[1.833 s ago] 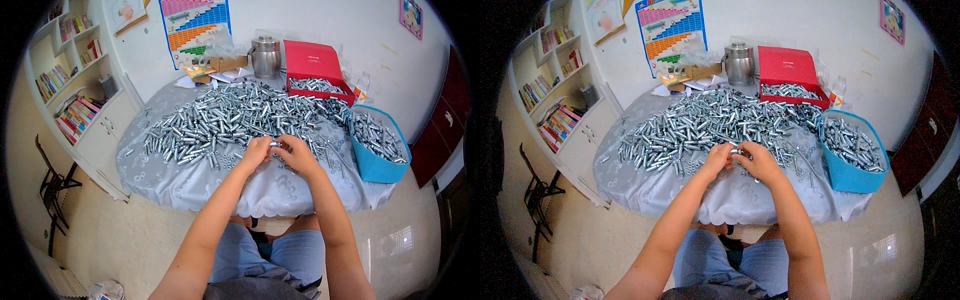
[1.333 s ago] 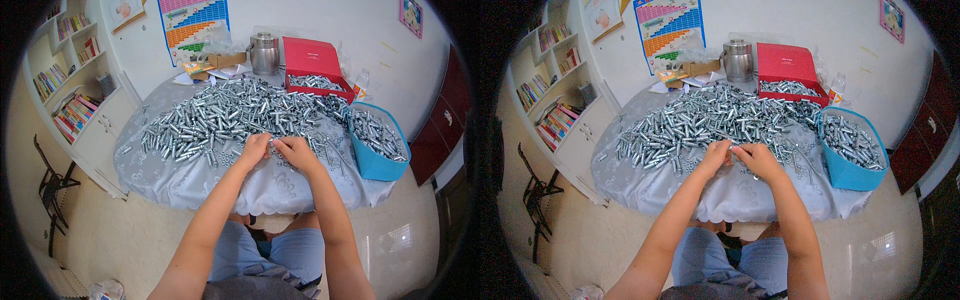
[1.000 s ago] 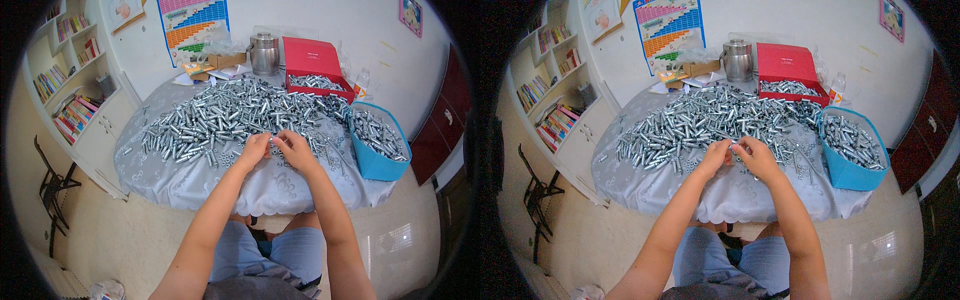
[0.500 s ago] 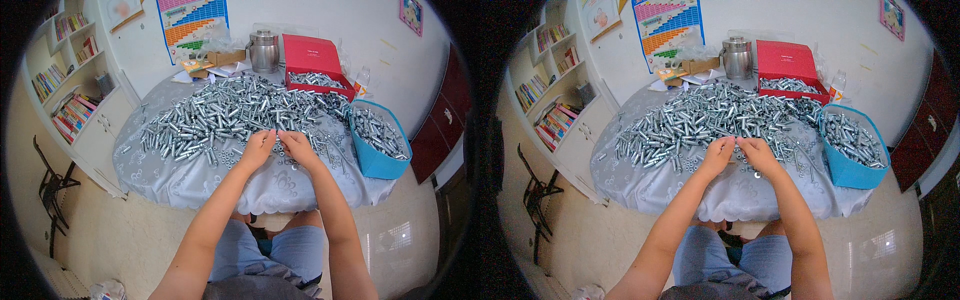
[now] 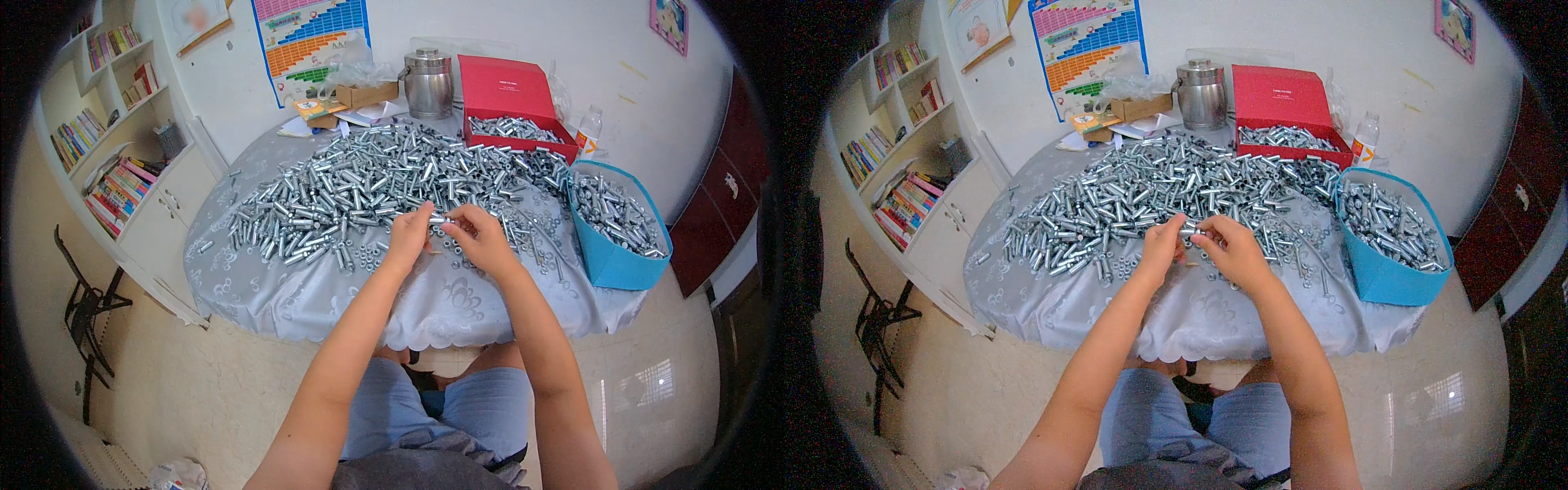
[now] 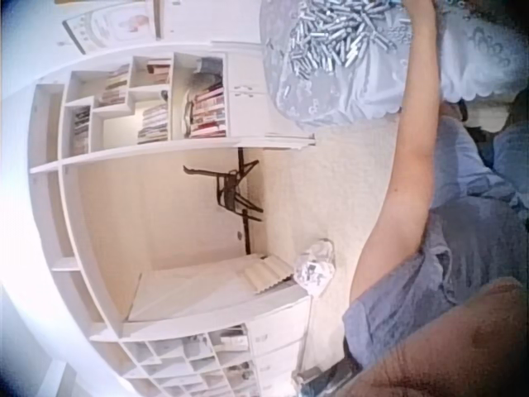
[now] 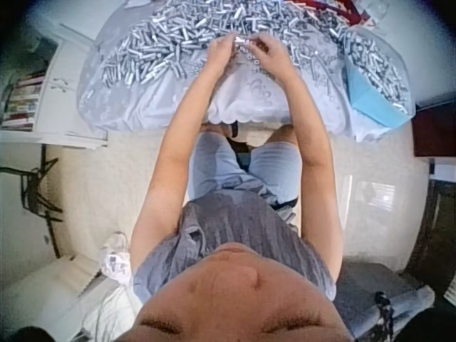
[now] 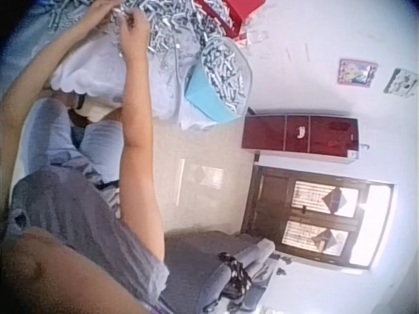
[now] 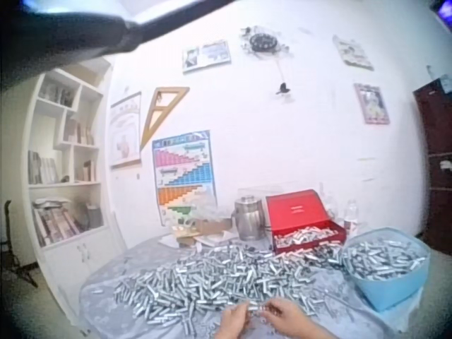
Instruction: The person repeatedly picks up bolts and washers from a large pile on a table, threads the washers onto the bolts, and places the assembled fasteners into a blue bin. The task continues throughout the clip with consistent hand movements and no tool use.
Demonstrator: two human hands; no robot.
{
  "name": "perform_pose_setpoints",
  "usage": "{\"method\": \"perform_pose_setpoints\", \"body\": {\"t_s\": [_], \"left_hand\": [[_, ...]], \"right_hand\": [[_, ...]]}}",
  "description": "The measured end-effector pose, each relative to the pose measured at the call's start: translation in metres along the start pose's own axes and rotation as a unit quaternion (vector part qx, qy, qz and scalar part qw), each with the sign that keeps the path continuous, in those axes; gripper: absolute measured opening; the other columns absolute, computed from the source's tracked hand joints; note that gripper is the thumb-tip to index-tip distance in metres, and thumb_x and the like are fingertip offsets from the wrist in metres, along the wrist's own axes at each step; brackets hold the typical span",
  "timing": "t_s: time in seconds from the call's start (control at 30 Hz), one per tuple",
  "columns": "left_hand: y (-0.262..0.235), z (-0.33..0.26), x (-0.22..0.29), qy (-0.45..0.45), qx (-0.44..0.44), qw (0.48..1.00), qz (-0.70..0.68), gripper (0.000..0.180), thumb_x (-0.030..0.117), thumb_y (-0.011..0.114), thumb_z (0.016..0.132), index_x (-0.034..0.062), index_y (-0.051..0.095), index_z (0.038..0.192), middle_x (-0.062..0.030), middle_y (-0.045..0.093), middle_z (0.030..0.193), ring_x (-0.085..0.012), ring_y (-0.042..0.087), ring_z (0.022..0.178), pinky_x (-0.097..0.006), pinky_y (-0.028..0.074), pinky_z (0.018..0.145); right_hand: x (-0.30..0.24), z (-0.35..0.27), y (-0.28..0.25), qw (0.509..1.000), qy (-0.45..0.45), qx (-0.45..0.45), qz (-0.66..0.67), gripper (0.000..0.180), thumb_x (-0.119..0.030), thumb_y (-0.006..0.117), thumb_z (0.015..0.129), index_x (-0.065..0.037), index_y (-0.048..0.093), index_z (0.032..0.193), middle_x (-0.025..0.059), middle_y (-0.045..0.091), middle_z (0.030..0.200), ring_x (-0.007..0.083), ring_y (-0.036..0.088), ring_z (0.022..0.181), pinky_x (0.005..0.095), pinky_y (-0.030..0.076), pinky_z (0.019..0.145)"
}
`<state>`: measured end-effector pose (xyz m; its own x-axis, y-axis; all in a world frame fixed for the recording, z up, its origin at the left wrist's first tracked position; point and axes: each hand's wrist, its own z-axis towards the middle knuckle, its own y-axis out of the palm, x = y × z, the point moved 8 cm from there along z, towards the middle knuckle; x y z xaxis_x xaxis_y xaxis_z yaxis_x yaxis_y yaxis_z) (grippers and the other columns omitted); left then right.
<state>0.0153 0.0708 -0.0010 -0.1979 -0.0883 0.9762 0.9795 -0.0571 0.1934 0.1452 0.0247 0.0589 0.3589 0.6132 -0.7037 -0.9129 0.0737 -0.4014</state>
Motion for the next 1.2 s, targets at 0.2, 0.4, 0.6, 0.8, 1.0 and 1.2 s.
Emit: {"method": "perform_pose_setpoints", "body": {"t_s": [0.2, 0.4, 0.6, 0.8, 1.0, 1.2], "left_hand": [[-0.005, 0.004, 0.007, 0.103, 0.006, 0.986, 0.134, 0.050, 0.038, 0.047, 0.087, 0.0050, 0.042, 0.050, 0.0023, 0.037, 0.047, -0.0065, 0.033, 0.047, -0.026, 0.029, 0.044], [0.005, -0.011, 0.030, 0.215, -0.004, 0.966, 0.142, 0.045, 0.034, 0.046, 0.089, 0.0017, 0.046, 0.058, 0.0025, 0.038, 0.051, -0.0073, 0.031, 0.051, -0.026, 0.029, 0.047], [0.012, -0.013, 0.030, 0.175, -0.050, 0.980, 0.082, 0.044, 0.036, 0.047, 0.088, 0.0051, 0.046, 0.056, -0.0010, 0.044, 0.050, -0.0086, 0.040, 0.046, -0.025, 0.032, 0.044], [0.018, -0.012, 0.015, -0.007, -0.106, 0.991, -0.079, 0.035, 0.027, 0.056, 0.081, 0.0103, 0.043, 0.054, 0.0013, 0.037, 0.048, -0.0089, 0.035, 0.042, -0.024, 0.031, 0.042], [0.042, -0.031, 0.002, -0.123, -0.275, 0.954, -0.001, 0.031, 0.018, 0.060, 0.078, 0.0091, 0.044, 0.053, 0.0031, 0.035, 0.047, -0.0061, 0.032, 0.040, -0.022, 0.026, 0.037], [0.056, -0.057, -0.012, -0.199, -0.439, 0.876, -0.001, 0.021, 0.012, 0.060, 0.076, 0.0029, 0.052, 0.060, -0.0004, 0.046, 0.051, -0.0083, 0.039, 0.041, -0.022, 0.028, 0.038]], "right_hand": [[-0.006, -0.001, 0.004, 0.998, 0.015, -0.054, -0.021, 0.022, -0.023, 0.053, 0.085, -0.001, 0.052, 0.080, 0.0088, 0.051, 0.063, 0.0162, 0.047, 0.056, 0.0294, 0.039, 0.054], [0.021, -0.006, 0.014, 0.979, 0.126, -0.107, 0.120, 0.030, -0.028, 0.047, 0.088, -0.002, 0.048, 0.073, 0.0033, 0.043, 0.055, 0.0119, 0.043, 0.054, 0.0282, 0.035, 0.050], [0.031, -0.003, 0.013, 0.964, 0.149, -0.070, 0.207, 0.033, -0.029, 0.044, 0.090, -0.004, 0.050, 0.070, -0.0025, 0.040, 0.054, 0.0058, 0.036, 0.049, 0.0226, 0.030, 0.045], [0.041, 0.003, -0.027, 0.949, 0.092, 0.166, 0.253, 0.032, -0.028, 0.039, 0.092, -0.003, 0.052, 0.076, -0.0044, 0.037, 0.051, 0.0030, 0.033, 0.043, 0.0199, 0.027, 0.039], [0.044, 0.002, -0.039, 0.942, 0.076, 0.210, 0.251, 0.034, -0.029, 0.039, 0.093, -0.003, 0.051, 0.075, -0.0051, 0.035, 0.048, 0.0021, 0.030, 0.040, 0.0193, 0.024, 0.037], [0.045, 0.001, -0.039, 0.932, 0.102, 0.214, 0.274, 0.034, -0.030, 0.040, 0.092, -0.003, 0.050, 0.073, -0.0055, 0.034, 0.047, 0.0022, 0.030, 0.039, 0.0196, 0.024, 0.036]]}}
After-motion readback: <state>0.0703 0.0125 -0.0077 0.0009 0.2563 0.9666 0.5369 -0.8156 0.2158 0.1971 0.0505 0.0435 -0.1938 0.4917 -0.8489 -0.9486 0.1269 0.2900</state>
